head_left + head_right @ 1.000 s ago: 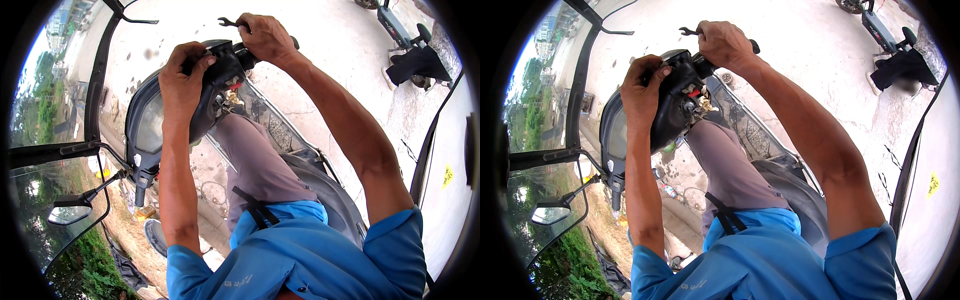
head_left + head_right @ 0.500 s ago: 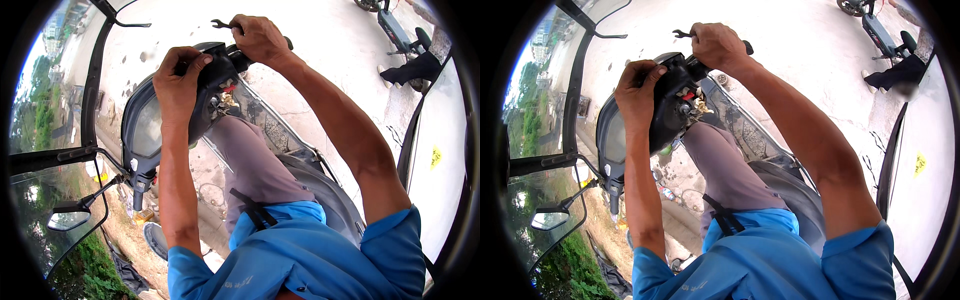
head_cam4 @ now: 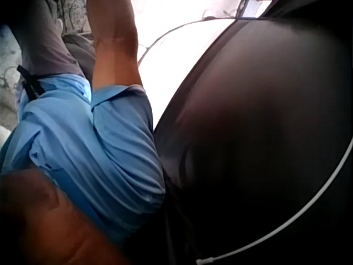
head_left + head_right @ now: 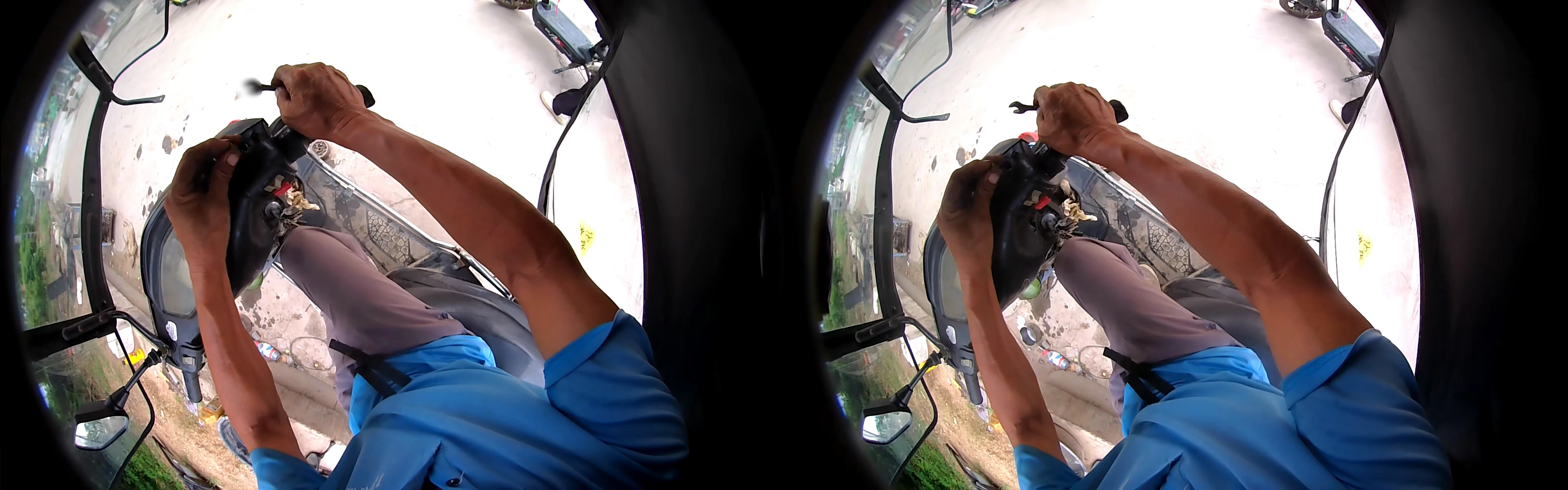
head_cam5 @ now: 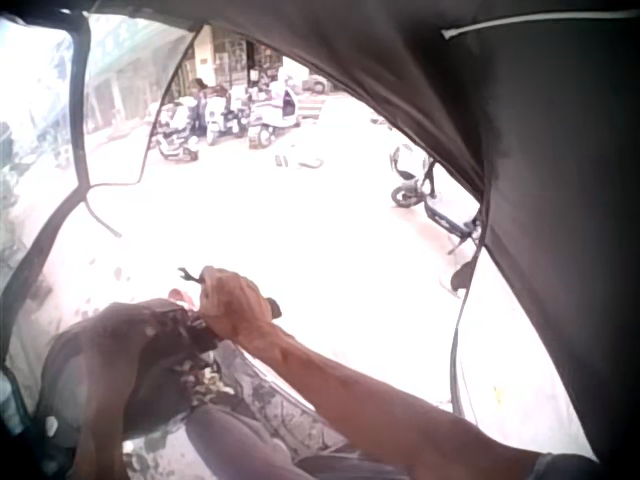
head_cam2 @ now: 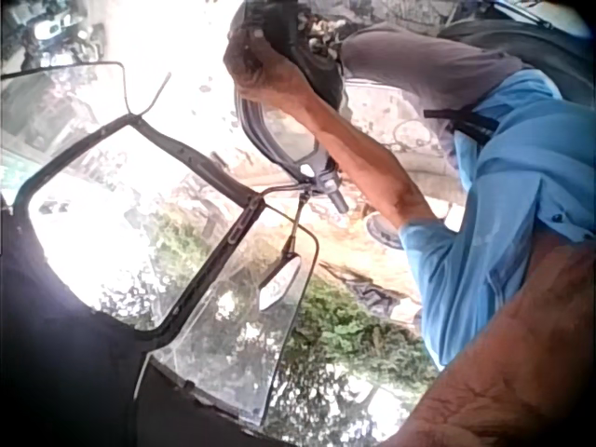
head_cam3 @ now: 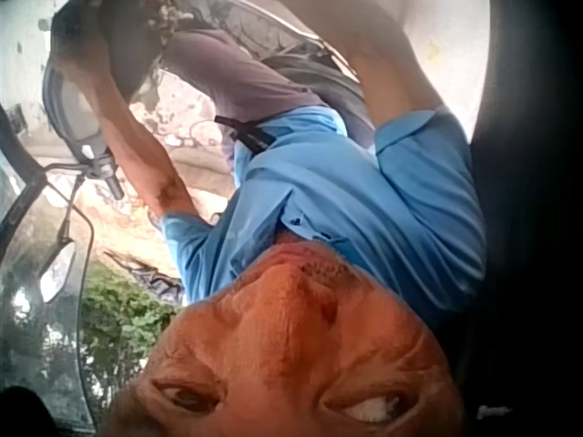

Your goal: The person removes a side mirror and uses a wrench to tighten a bolt on the front panel of a scooter.

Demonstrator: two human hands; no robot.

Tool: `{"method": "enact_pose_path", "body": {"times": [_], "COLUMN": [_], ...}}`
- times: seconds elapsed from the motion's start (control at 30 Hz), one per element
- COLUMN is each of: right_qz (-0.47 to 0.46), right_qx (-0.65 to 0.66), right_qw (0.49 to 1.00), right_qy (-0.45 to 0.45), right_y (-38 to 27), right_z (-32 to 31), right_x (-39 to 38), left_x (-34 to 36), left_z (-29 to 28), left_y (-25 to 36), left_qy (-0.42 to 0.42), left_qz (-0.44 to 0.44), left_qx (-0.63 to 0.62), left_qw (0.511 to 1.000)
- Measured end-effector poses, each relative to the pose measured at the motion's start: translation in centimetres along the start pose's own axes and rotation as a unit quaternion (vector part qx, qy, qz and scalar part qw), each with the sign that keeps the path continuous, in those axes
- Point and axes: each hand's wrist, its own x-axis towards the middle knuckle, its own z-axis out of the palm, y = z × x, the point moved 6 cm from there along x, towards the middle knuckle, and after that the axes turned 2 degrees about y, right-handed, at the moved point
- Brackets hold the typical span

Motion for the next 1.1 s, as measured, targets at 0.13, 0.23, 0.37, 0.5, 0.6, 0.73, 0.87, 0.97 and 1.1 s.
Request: {"method": "enact_pose_path", "body": {"times": [0.13, 0.23, 0.37, 0.5, 0.6, 0.73, 0.87, 0.97, 1.1], "right_qz": [0.002, 0.007, -0.014, -0.017, -0.015, -0.014, -0.025, -0.022, -0.014], "right_qx": [0.007, -0.004, -0.034, -0.026, -0.026, -0.024, -0.03, -0.027, -0.032], "right_qw": [1.0, 1.0, 0.999, 0.999, 1.0, 1.0, 0.999, 0.999, 0.999], "right_qy": [-0.009, -0.019, 0.011, 0.02, 0.002, -0.001, 0.011, 0.002, -0.002], "right_y": [-0.2, -0.5, 0.0, 0.4, 0.2, 0.2, 0.3, 0.2, 0.3], "right_z": [0.1, 0.3, 0.6, -0.1, 0.4, 0.7, 0.4, 0.4, 0.5], "right_x": [-0.2, -0.3, 0.0, -0.1, -0.1, -0.1, -0.1, -0.1, -0.1], "left_x": [0.1, -0.3, -0.2, 0.0, -0.2, -0.2, -0.1, -0.1, -0.1], "left_z": [-0.3, -0.5, -0.6, 0.1, -0.3, -0.5, -0.3, -0.3, -0.5], "left_y": [0.5, 0.0, -0.5, 0.3, 0.2, 0.4, 0.9, 0.6, 0.4], "left_qy": [0.02, 0.041, 0.041, 0.033, 0.03, 0.035, 0.046, 0.049, 0.044], "left_qz": [0.054, -0.004, 0.019, 0.032, 0.01, 0.013, 0.044, 0.03, 0.058], "left_qx": [0.083, 0.069, 0.023, -0.004, -0.034, -0.008, 0.037, 0.016, 0.018], "left_qw": [0.995, 0.997, 0.999, 0.999, 0.999, 0.999, 0.997, 0.998, 0.997]}}
